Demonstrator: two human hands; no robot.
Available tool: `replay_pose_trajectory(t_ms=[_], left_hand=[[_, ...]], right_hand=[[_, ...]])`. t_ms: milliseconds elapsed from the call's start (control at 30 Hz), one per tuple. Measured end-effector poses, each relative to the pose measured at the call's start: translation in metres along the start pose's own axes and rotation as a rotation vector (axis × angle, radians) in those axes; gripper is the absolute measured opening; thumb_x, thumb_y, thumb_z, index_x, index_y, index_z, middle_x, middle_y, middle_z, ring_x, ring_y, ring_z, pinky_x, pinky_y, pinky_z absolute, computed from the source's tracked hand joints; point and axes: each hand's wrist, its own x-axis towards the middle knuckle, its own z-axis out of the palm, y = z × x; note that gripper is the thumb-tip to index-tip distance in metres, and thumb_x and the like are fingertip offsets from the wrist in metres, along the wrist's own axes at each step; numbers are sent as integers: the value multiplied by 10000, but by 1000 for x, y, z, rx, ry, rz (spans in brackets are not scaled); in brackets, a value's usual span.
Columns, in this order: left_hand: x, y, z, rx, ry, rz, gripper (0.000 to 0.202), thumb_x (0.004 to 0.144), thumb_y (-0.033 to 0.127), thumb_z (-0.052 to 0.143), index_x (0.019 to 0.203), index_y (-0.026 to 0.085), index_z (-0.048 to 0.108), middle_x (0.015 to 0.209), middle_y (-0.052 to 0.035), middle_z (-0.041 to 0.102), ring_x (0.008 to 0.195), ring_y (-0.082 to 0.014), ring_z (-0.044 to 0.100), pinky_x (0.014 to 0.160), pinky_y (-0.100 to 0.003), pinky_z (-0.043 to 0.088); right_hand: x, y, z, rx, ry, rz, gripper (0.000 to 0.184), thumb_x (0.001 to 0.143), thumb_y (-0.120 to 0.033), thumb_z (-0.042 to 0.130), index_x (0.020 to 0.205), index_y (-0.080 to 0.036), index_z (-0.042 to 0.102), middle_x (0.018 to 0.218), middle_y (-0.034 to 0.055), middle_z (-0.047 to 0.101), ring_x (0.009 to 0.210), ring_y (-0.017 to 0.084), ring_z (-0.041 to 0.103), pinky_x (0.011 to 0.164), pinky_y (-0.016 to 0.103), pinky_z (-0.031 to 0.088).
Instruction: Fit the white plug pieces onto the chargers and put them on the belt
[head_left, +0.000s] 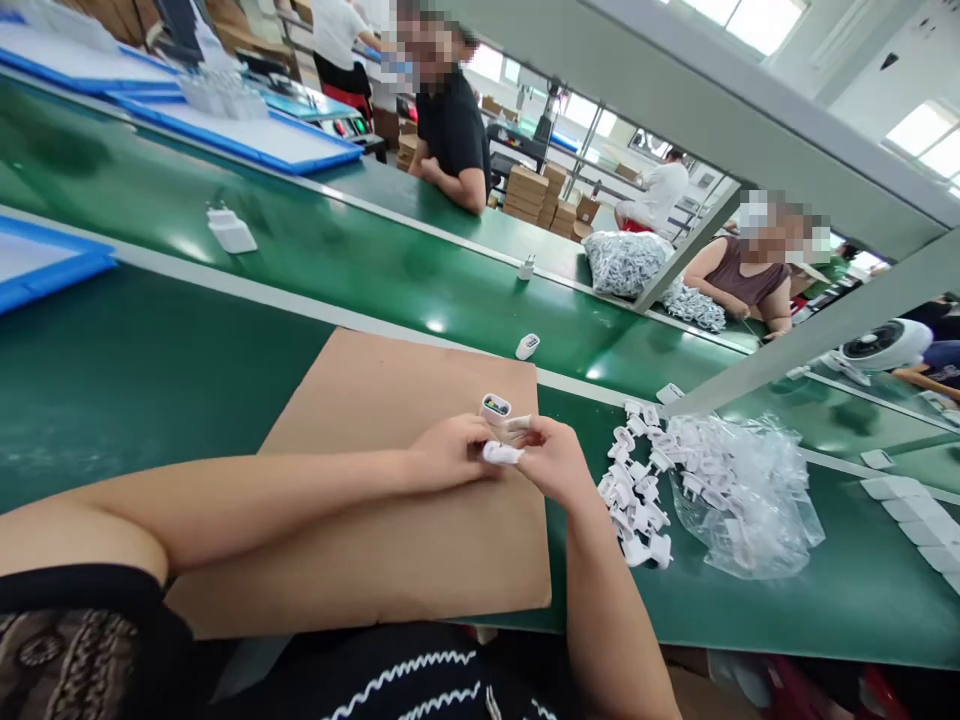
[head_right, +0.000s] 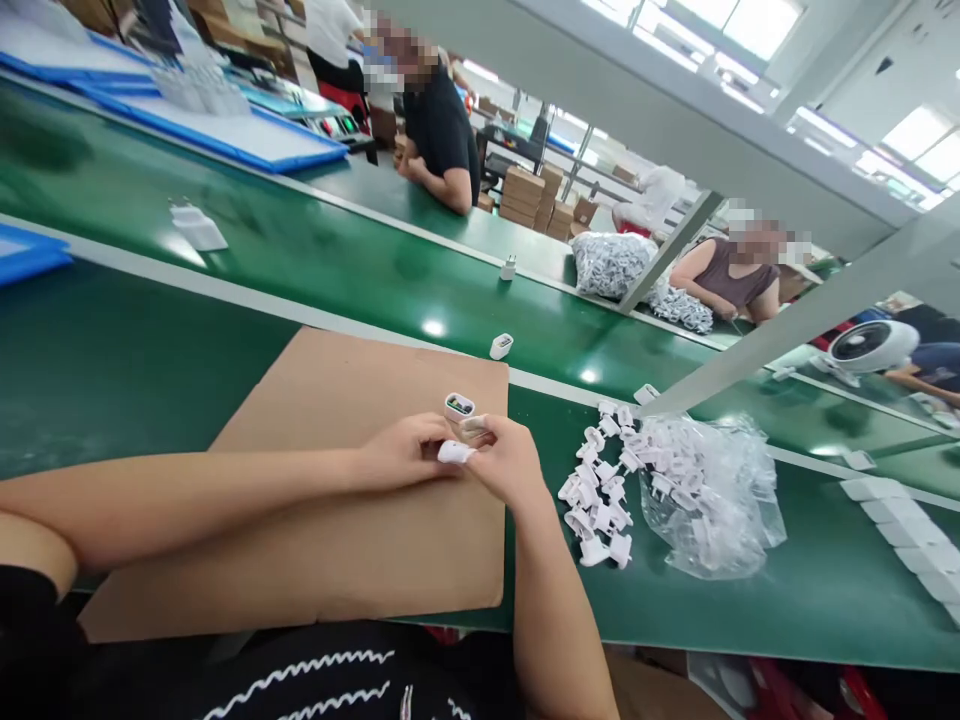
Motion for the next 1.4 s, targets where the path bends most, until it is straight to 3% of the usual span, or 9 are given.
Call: replay_pose_trajectory(t_ms=[100,200,333,533,767,967,1100,1233,1400], left_hand=[[-7,4,-19,100,109,88,210,851,406,779,1005,263,759,998,-58,767,947,-230,692,855,-362,560],[13,-9,-47,180,294,43,283,866,462,758,1069,265,751,1018,-63,766,941,-228,686,834,-348,555],[79,-54,-97,361,500,-269,381,858,488,716,1137,228,727,1092,-80,749,996,-246,656,798,-317,522],[141,-114,-149,494,516,-496,262,810,383,697,1003,205,707,1014,-94,744,1046,-296,623,853,-362,482],[135,-116,-124,711,768,-427,726,799,433,717,1425,144,492,1556,-226,436,1462,-445,319,1168,-593,280],[165,-120,-83,529,140,-192,755,770,430,742,1431,142,517,1498,-191,543,1410,-366,470,1165,-465,395],[180,-111,-73,494,88,-255,423,776,287,706,1177,157,679,1188,-152,730,1108,-322,668,994,-414,526],[161,-75,-83,496,207,-232,390,854,281,631,1223,160,659,1225,-144,706,1120,-302,651,963,-389,534],[79,3,-79,304,156,-104,375,891,374,628,1249,260,632,1163,-30,717,918,-199,694,775,-280,551]], right_hand=[[14,33,-25,78,331,73,376,888,-462,623,1151,-220,741,1122,112,759,1023,301,688,935,439,509],[26,69,-49,-391,566,352,510,909,-398,597,1353,-151,638,1373,234,632,1362,426,492,1137,613,312],[30,97,-57,-613,440,737,504,918,-312,572,1355,-63,604,1399,310,553,1380,498,443,1099,671,324],[25,101,-57,-556,417,577,409,861,-152,536,1226,-95,711,1381,257,481,1147,389,632,979,481,493],[24,96,-52,-352,523,388,321,862,-202,569,1120,-94,727,1354,234,485,1127,319,623,1037,427,467],[32,80,-30,-157,493,183,168,888,-270,559,946,-190,694,1027,116,662,1038,286,604,993,428,460],[32,74,-19,-22,480,191,193,893,-365,532,915,-205,638,1006,96,632,861,251,607,826,414,490],[34,72,-19,150,436,206,281,806,-477,643,854,-201,640,887,56,628,764,214,588,727,355,472],[37,70,-20,408,332,230,363,676,-486,762,835,-169,685,669,-5,580,591,146,481,584,292,387]])
